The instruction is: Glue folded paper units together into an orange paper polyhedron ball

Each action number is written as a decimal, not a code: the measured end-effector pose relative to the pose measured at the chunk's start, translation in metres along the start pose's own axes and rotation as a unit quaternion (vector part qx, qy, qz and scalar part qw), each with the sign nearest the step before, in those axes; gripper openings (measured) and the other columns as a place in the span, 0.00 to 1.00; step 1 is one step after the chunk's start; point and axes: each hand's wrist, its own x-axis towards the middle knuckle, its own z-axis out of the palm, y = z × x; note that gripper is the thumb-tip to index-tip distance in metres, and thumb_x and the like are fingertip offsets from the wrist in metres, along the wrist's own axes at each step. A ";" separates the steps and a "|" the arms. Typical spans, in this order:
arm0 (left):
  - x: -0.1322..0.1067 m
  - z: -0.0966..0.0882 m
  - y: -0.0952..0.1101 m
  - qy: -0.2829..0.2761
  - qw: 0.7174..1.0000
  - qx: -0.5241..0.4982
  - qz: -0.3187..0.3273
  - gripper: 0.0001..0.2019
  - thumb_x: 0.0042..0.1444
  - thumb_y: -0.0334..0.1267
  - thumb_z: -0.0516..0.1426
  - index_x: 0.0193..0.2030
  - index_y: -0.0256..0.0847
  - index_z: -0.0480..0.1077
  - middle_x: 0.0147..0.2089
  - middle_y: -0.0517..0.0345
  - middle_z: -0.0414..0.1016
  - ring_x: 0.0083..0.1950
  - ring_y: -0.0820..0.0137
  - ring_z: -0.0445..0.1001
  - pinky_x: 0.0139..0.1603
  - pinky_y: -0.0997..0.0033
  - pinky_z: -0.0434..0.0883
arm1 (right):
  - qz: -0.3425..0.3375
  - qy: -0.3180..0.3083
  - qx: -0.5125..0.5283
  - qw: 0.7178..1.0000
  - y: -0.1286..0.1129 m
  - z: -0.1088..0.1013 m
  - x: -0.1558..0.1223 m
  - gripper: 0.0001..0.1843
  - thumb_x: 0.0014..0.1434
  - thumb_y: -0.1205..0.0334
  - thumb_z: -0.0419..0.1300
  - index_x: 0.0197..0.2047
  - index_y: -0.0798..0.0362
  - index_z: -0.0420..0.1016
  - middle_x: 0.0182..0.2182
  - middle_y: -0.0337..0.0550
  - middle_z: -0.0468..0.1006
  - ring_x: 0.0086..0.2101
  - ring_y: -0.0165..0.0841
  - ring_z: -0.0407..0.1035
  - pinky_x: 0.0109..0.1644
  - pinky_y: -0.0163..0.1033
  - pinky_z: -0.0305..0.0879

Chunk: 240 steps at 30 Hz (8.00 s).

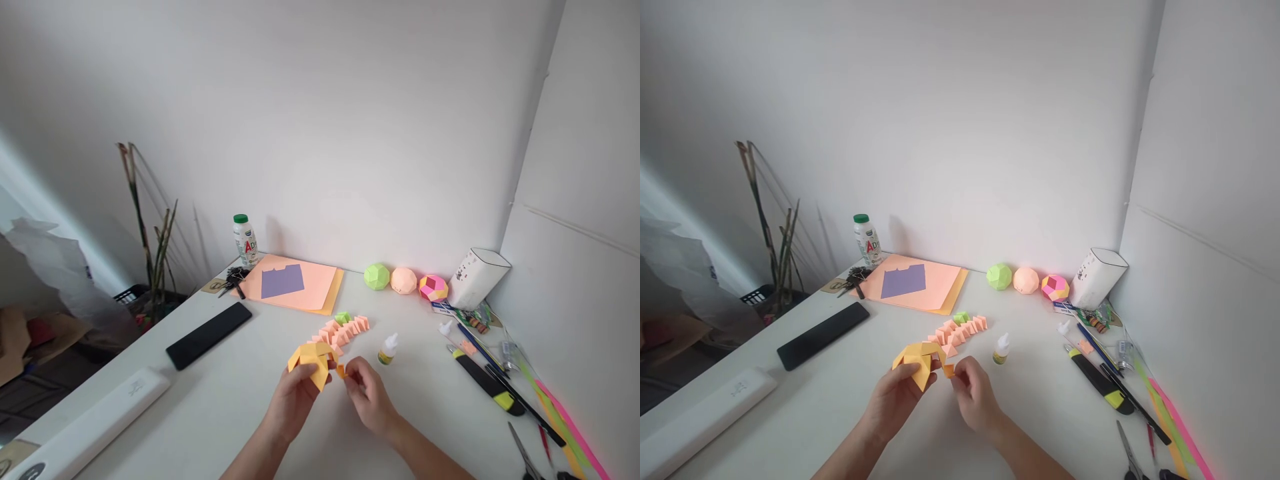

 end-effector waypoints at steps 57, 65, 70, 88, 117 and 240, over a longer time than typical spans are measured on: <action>-0.007 0.006 0.005 -0.063 0.994 0.086 0.029 0.07 0.45 0.35 0.59 0.34 0.38 0.72 0.33 0.54 0.72 0.36 0.66 0.68 0.39 0.67 0.64 | 0.161 -0.002 0.184 0.970 -0.060 -0.020 0.005 0.14 0.51 0.52 0.63 0.24 0.55 0.74 0.21 0.39 0.72 0.25 0.29 0.63 0.33 0.38 0.61; -0.005 0.003 0.004 -0.078 0.993 0.084 0.009 0.08 0.45 0.33 0.58 0.34 0.37 0.73 0.33 0.52 0.73 0.36 0.65 0.68 0.40 0.67 0.64 | 0.180 -0.077 0.167 0.966 -0.068 -0.032 0.005 0.12 0.48 0.54 0.65 0.25 0.55 0.77 0.22 0.39 0.73 0.25 0.30 0.65 0.31 0.36 0.61; -0.009 0.008 0.003 -0.111 0.988 0.108 -0.015 0.09 0.44 0.33 0.58 0.35 0.36 0.73 0.33 0.51 0.73 0.35 0.64 0.69 0.38 0.66 0.64 | 0.157 -0.002 0.167 0.973 -0.067 -0.029 0.007 0.14 0.50 0.52 0.64 0.26 0.55 0.76 0.22 0.39 0.72 0.24 0.28 0.62 0.31 0.36 0.61; -0.010 0.008 0.002 -0.116 0.986 0.115 -0.033 0.09 0.45 0.33 0.58 0.35 0.35 0.73 0.33 0.49 0.74 0.35 0.64 0.69 0.37 0.68 0.64 | 0.176 -0.008 0.152 0.973 -0.061 -0.027 0.008 0.15 0.50 0.51 0.64 0.26 0.55 0.76 0.20 0.38 0.69 0.21 0.27 0.59 0.27 0.35 0.56; -0.007 0.005 -0.001 -0.120 0.985 0.121 -0.029 0.10 0.45 0.32 0.57 0.36 0.35 0.72 0.33 0.52 0.73 0.35 0.66 0.69 0.35 0.69 0.64 | 0.163 -0.018 0.146 0.976 -0.061 -0.023 0.006 0.15 0.54 0.52 0.61 0.26 0.56 0.75 0.20 0.37 0.67 0.22 0.27 0.57 0.27 0.35 0.53; -0.012 0.007 -0.008 -0.084 0.960 0.266 0.025 0.10 0.47 0.39 0.63 0.34 0.37 0.68 0.29 0.61 0.66 0.32 0.73 0.64 0.33 0.73 0.63 | 0.090 0.021 0.106 0.990 -0.062 -0.002 -0.009 0.15 0.57 0.54 0.58 0.24 0.54 0.65 0.25 0.36 0.62 0.28 0.29 0.58 0.34 0.35 0.58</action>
